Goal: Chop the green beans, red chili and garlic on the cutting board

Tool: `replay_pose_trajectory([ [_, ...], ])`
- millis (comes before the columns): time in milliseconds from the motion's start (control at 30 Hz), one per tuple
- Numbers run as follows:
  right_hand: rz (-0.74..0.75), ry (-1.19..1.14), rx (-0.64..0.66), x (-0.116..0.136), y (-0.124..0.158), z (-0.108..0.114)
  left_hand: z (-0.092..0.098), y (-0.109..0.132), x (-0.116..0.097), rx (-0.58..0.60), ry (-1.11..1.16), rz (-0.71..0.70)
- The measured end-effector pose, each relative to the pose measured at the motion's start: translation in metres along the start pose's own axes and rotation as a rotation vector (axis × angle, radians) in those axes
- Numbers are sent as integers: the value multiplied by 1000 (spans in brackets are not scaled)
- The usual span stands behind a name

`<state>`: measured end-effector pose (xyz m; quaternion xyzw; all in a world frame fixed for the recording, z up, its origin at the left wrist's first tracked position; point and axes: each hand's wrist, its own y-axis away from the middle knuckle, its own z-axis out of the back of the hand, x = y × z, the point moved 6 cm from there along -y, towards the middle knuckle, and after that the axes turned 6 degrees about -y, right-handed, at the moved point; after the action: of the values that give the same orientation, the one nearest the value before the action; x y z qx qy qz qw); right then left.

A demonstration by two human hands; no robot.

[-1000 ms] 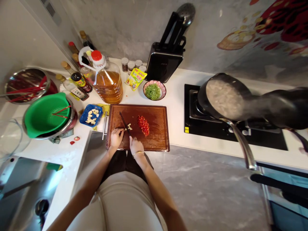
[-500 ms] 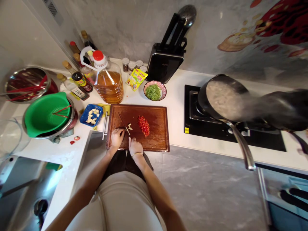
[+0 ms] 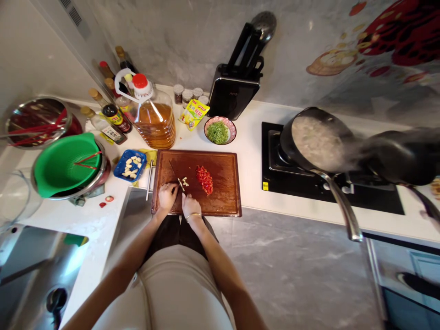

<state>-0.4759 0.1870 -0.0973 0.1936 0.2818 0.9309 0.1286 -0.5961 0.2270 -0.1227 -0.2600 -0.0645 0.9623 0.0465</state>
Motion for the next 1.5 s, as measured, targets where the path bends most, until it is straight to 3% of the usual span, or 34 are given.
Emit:
replay_pose_trajectory([
  [233,10,-14,-87,-15,3,24,1,-5,-6,-17,33,13],
  [467,41,94,-67,-27,-1,38,3,-6,-4,-37,106,52],
  [733,24,122,-69,-35,-3,45,5,-13,-25,45,45,-108],
  [1200,-15,72,-95,-41,0,36,-1,-22,-30,112,44,-145],
  [1400,0,75,-85,-35,3,34,10,-11,-17,0,81,-30],
  [1500,-17,58,-67,-29,4,32,10,-5,-12,-2,72,3],
])
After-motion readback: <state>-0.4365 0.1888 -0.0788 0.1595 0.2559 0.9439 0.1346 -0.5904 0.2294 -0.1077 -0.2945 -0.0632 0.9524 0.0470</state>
